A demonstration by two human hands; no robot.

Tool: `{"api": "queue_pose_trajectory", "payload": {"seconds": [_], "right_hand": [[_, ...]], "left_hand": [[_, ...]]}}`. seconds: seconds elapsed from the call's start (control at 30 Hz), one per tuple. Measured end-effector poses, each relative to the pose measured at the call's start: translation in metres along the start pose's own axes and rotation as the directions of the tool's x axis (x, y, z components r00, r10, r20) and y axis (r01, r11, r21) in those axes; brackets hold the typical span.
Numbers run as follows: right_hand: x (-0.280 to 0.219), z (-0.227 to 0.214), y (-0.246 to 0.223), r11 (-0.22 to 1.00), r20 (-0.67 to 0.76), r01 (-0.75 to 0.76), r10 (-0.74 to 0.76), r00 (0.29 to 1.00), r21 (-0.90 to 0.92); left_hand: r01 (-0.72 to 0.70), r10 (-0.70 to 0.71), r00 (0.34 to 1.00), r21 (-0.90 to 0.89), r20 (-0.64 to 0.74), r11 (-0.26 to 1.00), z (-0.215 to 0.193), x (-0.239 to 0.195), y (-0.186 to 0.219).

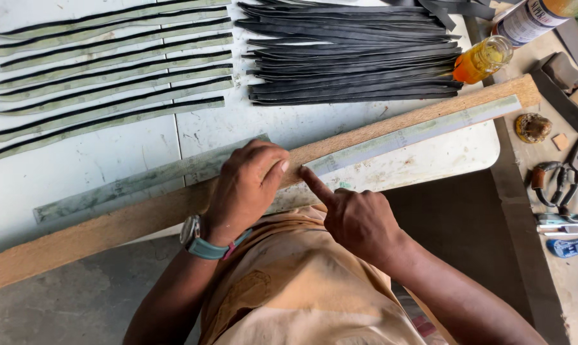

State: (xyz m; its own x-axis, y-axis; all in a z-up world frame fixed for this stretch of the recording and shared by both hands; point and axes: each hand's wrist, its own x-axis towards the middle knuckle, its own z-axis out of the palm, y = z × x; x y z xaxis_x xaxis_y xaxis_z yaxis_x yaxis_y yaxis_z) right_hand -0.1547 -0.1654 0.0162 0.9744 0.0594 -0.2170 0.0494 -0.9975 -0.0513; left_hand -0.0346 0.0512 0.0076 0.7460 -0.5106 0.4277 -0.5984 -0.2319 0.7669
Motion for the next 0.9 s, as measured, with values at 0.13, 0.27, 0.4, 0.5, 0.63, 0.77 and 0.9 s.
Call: {"api": "queue_pose_trajectory", "payload": {"seconds": [0.13,0.27,0.4,0.5,0.63,0.77,0.9], "right_hand": [[0.001,-0.013,-0.005,0.992,0.014,-0.080,0.082,0.997,-0.101],[0.000,-0.031,-0.007,0.982,-0.177,0.131,-0.155,0.972,-0.136],[0.002,-0.030,-0.003,0.960,-0.204,0.075,-0.134,0.970,-0.271],[-0.002,-0.014,0.006,0.989,-0.211,0.104,-0.125,0.969,-0.105],[-0.005,-0.003,0.033,0.991,0.019,-0.127,0.127,0.992,-0.033],[0.000,-0.046,0.123,0.966,-0.506,-0.098,0.211,0.836,0.241],[0.027,-0.074,0.229,0.889,-0.546,-0.423,0.270,0.793,-0.176]], "left_hand": [[0.041,-0.046,0.997,0.078,0.063,0.996,0.012,-0.006,-0.001],[0.046,-0.061,0.992,0.136,0.106,0.990,0.023,-0.010,0.001],[0.078,-0.100,0.988,0.181,0.118,0.980,0.025,-0.013,0.002],[0.049,-0.077,0.989,0.207,0.128,0.977,0.029,-0.013,0.007],[0.046,-0.075,0.988,0.207,0.132,0.977,0.028,-0.018,0.009],[0.045,-0.058,0.996,0.186,0.063,0.982,0.027,-0.012,0.010],[0.120,-0.123,0.991,0.055,0.056,0.991,0.020,-0.014,0.005]]}}
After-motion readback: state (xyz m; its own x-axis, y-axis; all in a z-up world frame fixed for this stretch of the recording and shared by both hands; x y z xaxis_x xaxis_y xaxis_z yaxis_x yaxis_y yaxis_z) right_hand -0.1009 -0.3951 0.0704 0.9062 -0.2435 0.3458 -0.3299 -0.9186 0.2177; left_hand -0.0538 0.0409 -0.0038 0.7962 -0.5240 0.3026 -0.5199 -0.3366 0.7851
